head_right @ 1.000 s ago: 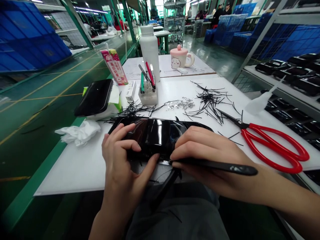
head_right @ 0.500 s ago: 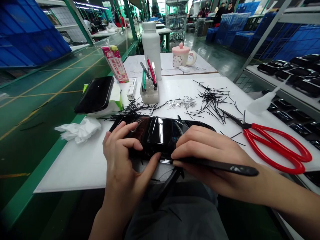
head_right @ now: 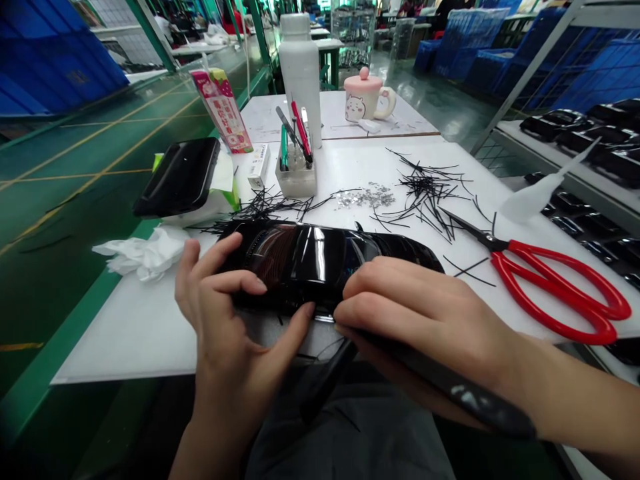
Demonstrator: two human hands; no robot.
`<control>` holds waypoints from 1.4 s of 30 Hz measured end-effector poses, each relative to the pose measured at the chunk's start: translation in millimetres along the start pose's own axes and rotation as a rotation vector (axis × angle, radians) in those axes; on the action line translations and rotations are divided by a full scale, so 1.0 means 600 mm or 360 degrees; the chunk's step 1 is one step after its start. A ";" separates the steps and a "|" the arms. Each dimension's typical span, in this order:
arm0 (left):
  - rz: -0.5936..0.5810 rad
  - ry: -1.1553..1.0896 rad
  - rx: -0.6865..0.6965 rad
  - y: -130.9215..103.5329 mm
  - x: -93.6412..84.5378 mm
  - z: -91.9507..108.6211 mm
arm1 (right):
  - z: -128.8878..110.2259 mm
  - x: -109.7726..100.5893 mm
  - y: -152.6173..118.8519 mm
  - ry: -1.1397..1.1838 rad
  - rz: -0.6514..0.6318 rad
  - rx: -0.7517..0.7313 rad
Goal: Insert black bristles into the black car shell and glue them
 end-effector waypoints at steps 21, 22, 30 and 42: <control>0.0013 -0.0044 0.0091 -0.004 -0.001 -0.003 | -0.003 0.010 0.006 0.0215 0.0155 0.0144; 0.0011 -0.0047 0.0087 -0.004 -0.001 -0.003 | -0.002 0.008 0.004 0.0213 0.0166 0.0164; 0.0027 -0.0051 0.0069 -0.008 -0.002 -0.002 | 0.000 0.011 -0.003 0.0180 0.0149 0.0140; 0.0024 -0.0081 0.0106 -0.004 -0.004 0.000 | -0.003 0.013 0.001 0.0168 0.0160 0.0134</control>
Point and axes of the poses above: each hand's wrist, its own y-axis towards the middle knuckle, its own x-axis out of the palm, z = x × y, the point moved 4 cm from there along y, towards the middle knuckle, and after that the axes turned 4 degrees about x, right-handed, at the moved point
